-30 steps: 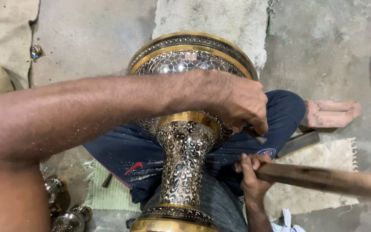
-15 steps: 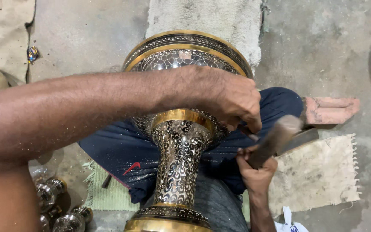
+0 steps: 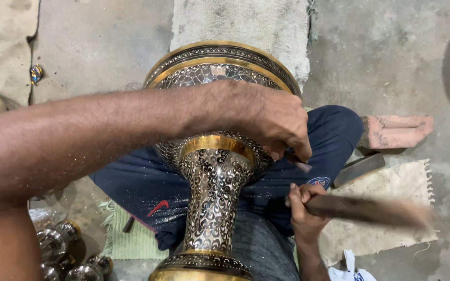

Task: The person sits cross-legged on the floor with a large engraved brass vase across their lap. They hold a small steel punch against the vase's patterned surface and strike it with a wooden mallet, repositioning the punch repeatedly to work the decorative design, briefly switching to a red-handled tool partway through.

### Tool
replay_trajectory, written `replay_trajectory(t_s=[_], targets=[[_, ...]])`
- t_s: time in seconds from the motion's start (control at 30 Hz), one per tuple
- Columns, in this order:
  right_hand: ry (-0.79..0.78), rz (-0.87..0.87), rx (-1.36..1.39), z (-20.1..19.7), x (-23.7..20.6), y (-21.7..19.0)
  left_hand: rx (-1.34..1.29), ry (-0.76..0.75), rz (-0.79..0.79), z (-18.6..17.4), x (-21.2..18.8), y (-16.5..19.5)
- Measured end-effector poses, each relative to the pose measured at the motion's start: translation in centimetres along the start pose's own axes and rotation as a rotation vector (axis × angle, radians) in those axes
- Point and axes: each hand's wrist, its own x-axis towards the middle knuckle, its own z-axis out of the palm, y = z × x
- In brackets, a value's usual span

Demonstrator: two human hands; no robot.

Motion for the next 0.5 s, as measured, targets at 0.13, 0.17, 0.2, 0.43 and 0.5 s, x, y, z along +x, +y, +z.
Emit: replay_trajectory(t_s=[0.13, 0.17, 0.2, 0.43, 0.5], targets=[[-0.048, 0.143, -0.095, 0.2, 0.1, 0.4, -0.117, 0.014, 0.006, -0.3, -0.3, 0.3], [-0.019, 0.197, -0.175, 0.3, 0.1, 0.4, -0.155, 0.0, -0.01, -0.4, -0.4, 0.2], [-0.068, 0.229, -0.169, 0.4, 0.2, 0.4, -0.136, 0.006, -0.018, -0.3, -0.5, 0.3], [-0.178, 0.362, -0.225, 1.0, 0.6, 0.1, -0.035, 0.034, 0.059, 0.6, 0.1, 0.6], [-0.117, 0.35, -0.178, 1.2, 0.5, 0.2, 0.005, 0.042, 0.077, 0.6, 0.5, 0.7]])
